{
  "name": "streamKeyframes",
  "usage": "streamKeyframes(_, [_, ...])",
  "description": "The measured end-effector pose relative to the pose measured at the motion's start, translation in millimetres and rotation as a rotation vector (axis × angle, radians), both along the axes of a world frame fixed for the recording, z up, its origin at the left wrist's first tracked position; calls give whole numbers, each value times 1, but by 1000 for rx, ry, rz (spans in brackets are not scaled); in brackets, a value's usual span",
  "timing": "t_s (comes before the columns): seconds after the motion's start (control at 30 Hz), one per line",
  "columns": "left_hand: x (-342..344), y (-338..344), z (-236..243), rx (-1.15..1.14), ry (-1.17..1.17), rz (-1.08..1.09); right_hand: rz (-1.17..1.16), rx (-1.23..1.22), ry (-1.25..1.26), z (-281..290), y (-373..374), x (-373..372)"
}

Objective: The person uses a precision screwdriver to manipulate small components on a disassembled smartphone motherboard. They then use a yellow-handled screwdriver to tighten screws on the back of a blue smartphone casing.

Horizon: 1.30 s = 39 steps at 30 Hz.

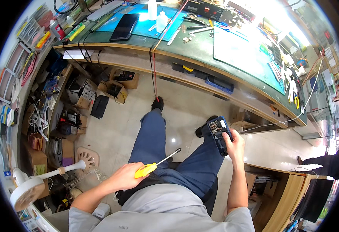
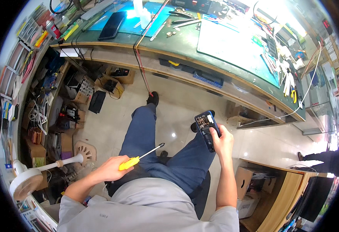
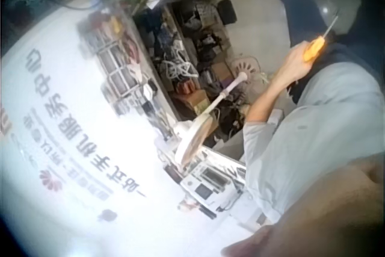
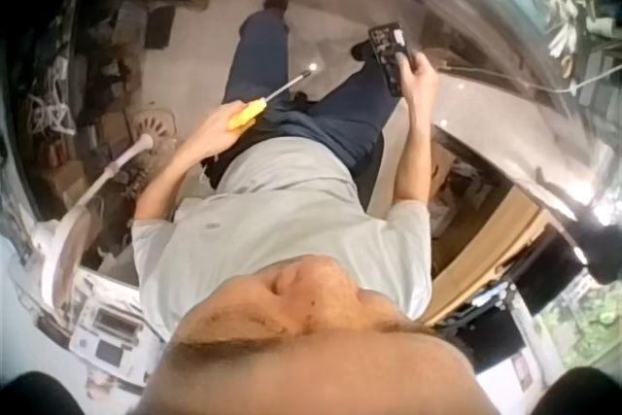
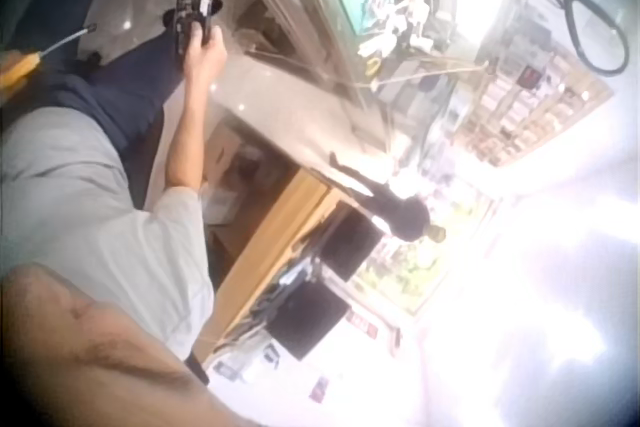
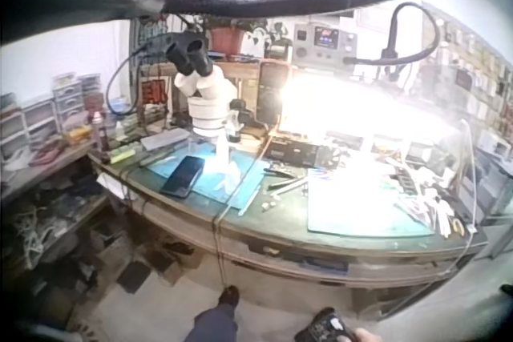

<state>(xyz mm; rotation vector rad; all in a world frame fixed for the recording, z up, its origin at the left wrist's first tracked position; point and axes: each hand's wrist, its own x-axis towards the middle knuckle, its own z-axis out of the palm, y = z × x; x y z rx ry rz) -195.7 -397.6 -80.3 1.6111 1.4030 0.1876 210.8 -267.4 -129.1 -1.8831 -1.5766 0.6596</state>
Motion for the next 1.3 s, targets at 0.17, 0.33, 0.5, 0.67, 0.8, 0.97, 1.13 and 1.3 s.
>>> streamKeyframes(0.17, [4, -1, -1, 16, -8, 27, 31, 5, -14, 5, 0, -9])
streamKeyframes(0.33, [9, 10, 1, 23, 4, 40, 39, -17, -16, 9, -2, -14])
streamKeyframes(0.5, [25, 15, -4, 79, -34, -23, 49, -22, -20, 10, -2, -17])
streamKeyframes(0.67, [28, 36, -2, 126, 12, 28, 55, -15, -4, 8, -4, -16])
streamKeyframes(0.8, [35, 35, -12, 86, -23, -80, 49, -48, -13, 11, -5, -21])
streamKeyframes(0.97, [31, 49, -10, 139, 38, 20, 72, -33, -17, 10, -5, -20])
streamKeyframes(1.13, [31, 55, -9, 98, 57, 48, 83, -8, -8, 8, -5, -21])
streamKeyframes(1.3, [42, 48, -5, 76, 10, -40, 93, 1, -10, 6, -3, -22])
